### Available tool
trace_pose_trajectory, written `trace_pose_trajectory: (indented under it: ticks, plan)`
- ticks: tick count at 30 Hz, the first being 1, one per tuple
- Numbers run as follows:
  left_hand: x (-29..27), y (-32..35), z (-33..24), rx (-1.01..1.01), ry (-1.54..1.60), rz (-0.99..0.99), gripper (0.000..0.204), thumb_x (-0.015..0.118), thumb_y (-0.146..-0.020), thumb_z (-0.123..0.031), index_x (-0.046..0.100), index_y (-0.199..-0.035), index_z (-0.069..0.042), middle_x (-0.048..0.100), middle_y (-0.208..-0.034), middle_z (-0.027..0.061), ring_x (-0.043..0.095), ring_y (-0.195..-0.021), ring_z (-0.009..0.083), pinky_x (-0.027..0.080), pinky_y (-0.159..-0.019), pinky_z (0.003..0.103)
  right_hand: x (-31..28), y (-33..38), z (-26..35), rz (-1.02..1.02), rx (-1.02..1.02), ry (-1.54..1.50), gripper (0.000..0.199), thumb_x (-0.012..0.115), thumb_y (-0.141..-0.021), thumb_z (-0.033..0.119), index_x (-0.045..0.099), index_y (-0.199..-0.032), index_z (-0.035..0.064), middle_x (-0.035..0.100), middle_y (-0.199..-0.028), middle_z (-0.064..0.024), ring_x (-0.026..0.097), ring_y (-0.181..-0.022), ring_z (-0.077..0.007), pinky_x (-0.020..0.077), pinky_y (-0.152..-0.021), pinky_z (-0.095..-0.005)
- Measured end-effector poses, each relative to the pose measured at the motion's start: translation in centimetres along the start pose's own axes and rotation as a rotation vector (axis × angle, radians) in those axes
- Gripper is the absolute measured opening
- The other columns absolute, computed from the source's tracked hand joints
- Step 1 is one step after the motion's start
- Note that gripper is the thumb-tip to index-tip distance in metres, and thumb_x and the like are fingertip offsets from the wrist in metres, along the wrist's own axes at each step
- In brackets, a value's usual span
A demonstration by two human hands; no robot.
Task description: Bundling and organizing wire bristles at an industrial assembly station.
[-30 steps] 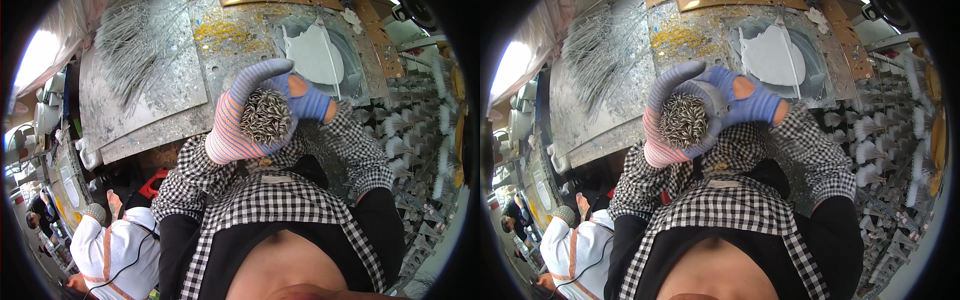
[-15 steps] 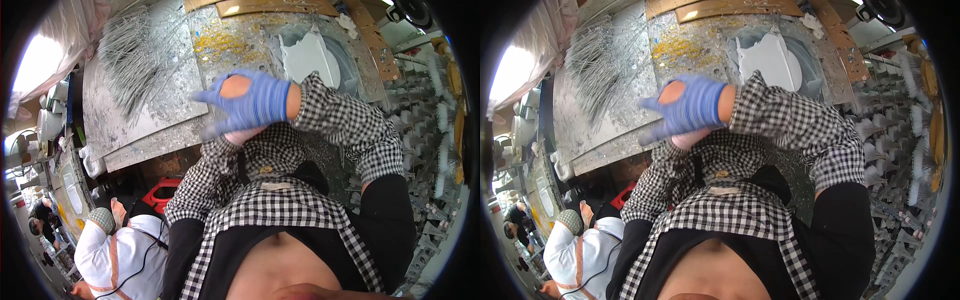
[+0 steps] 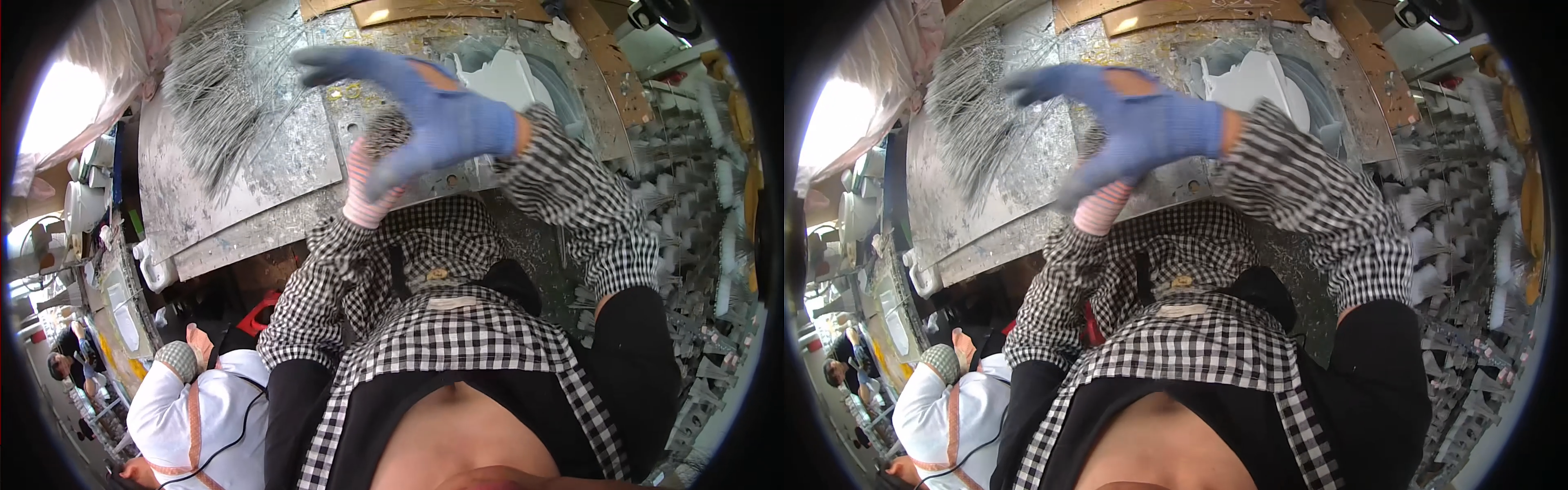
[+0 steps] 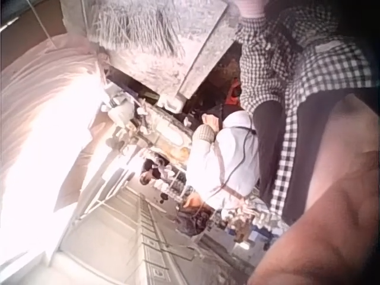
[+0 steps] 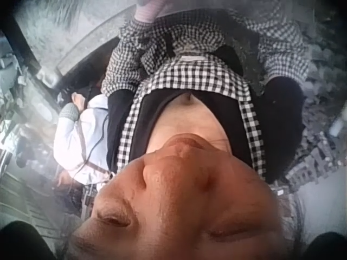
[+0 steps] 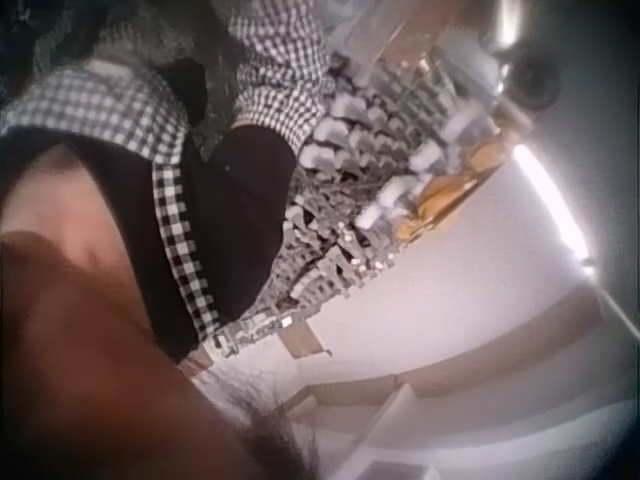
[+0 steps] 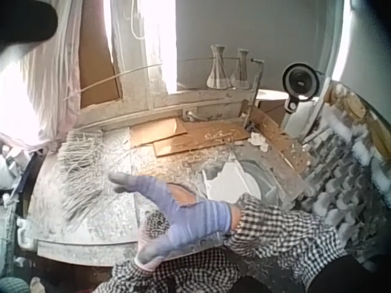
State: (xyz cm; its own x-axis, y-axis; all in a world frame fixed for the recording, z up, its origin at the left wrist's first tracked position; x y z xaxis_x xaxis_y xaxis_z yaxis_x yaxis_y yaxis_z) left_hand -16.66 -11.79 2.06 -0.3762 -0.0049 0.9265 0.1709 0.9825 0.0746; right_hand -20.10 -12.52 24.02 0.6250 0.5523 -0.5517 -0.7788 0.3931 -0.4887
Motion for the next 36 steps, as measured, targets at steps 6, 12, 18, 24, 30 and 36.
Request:
trace_pose_trajectory:
  ticks: [6, 12, 18, 24, 30, 36]
  plan:
    - [7.9, 5.2, -5.0, 0.561, -1.519, -0.444, 0.061, 0.083, -0.087, -0.037, 0.058, -0.127, 0.002, 0.069, -0.112, 0.0182, 0.07, -0.098, 0.0298, 0.057, -0.083, 0.04, 4.5, 9.0, -5.0, -0.152, 0.313, -0.028, 0.092, 0.086, -0.076, 0.022, 0.04, -0.155, 0.0063, 0.056, -0.143, -0.0147, 0.053, -0.134, -0.0302, 0.0422, -0.115, -0.0407]
    - [13.0, 6.1, -5.1, 0.517, -0.839, 0.005, 0.06, 0.084, -0.081, -0.005, 0.055, -0.133, -0.002, 0.071, -0.089, 0.0076, 0.069, -0.086, 0.0187, 0.056, -0.083, 0.033, 10.2, 13.7, -8.6, 0.078, 0.552, -0.354, 0.062, 0.086, -0.08, 0.017, 0.059, -0.135, 0.004, 0.065, -0.131, -0.0106, 0.061, -0.119, -0.0213, 0.0477, -0.108, -0.0381]
    - [18.3, 6.5, -6.9, 0.531, -1.178, 0.386, 0.053, 0.081, -0.08, 0.006, 0.055, -0.126, -0.003, 0.071, -0.086, 0.0087, 0.071, -0.081, 0.0154, 0.059, -0.075, 0.029, 5.6, 10.8, -4.5, 0.221, 0.405, -0.11, 0.077, 0.093, -0.072, 0.028, 0.056, -0.135, 0.0028, 0.062, -0.123, -0.0103, 0.06, -0.114, -0.0247, 0.0504, -0.103, -0.0374]
    - [18.8, 5.7, -6.2, 0.971, -1.115, 0.27, 0.028, 0.086, -0.072, 0.001, 0.068, -0.094, -0.004, 0.073, -0.09, 0.0055, 0.072, -0.083, 0.0147, 0.059, -0.078, 0.029, 3.5, 9.4, -6.8, -0.476, 0.319, -0.115, 0.05, 0.077, -0.087, 0.025, 0.057, -0.128, 0.0031, 0.062, -0.118, -0.0122, 0.061, -0.116, -0.0259, 0.0511, -0.1, -0.0358]
    - [14.7, 2.6, -4.9, 0.724, -1.23, 0.159, 0.033, 0.086, -0.074, -0.003, 0.068, -0.101, -0.005, 0.073, -0.099, 0.0039, 0.07, -0.092, 0.0129, 0.057, -0.087, 0.03, 8.3, 13.2, -11.5, -0.324, 0.318, 0.36, 0.049, 0.064, -0.096, 0.026, 0.05, -0.139, 0.0061, 0.061, -0.132, -0.0129, 0.059, -0.121, -0.0292, 0.048, -0.104, -0.0395]
    - [11.8, 1.3, -4.2, 0.533, -1.011, 0.077, 0.035, 0.088, -0.075, -0.005, 0.067, -0.103, -0.007, 0.071, -0.098, 0.0017, 0.068, -0.094, 0.0111, 0.056, -0.087, 0.029, 7.5, 12.5, -11.1, -0.3, 0.277, 0.506, 0.041, 0.069, -0.09, 0.026, 0.061, -0.127, 0.0087, 0.068, -0.119, -0.0125, 0.066, -0.11, -0.0311, 0.0542, -0.096, -0.0408]
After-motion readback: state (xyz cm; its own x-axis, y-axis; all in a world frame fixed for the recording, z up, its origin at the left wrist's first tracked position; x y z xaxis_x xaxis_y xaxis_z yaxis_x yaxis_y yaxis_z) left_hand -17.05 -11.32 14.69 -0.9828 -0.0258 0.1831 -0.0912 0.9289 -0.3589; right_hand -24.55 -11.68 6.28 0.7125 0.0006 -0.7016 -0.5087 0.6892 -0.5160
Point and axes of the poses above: each hand's wrist, its own y-axis away from the middle knuckle, its own x-axis out of the palm, z = x × y, the point moved 10 cm from there along -y, towards the middle knuckle
